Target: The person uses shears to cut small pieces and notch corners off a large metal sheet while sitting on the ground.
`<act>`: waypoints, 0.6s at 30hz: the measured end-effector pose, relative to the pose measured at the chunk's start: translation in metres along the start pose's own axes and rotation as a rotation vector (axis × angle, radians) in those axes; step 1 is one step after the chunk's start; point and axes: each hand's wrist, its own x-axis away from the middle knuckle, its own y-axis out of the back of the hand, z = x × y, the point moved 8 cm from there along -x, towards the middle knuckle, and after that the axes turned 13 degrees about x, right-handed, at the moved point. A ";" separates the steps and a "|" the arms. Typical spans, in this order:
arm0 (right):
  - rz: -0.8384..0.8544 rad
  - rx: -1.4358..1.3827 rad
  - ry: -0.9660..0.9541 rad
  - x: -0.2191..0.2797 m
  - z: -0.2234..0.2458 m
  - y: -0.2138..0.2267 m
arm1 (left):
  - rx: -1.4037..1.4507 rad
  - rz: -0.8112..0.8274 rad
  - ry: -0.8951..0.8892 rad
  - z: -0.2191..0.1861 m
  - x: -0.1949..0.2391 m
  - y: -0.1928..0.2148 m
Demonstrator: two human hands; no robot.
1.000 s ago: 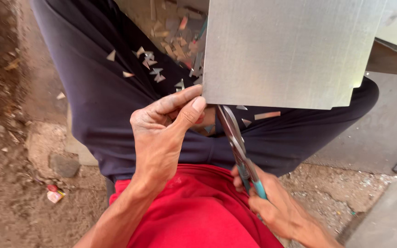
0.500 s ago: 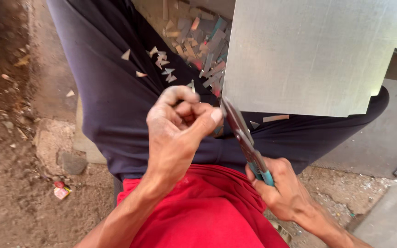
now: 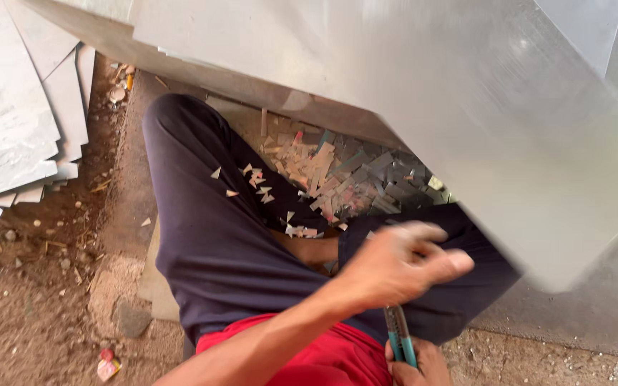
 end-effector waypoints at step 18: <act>0.305 0.376 0.274 0.006 0.202 0.059 | 0.332 -0.713 -0.171 -0.044 0.092 0.136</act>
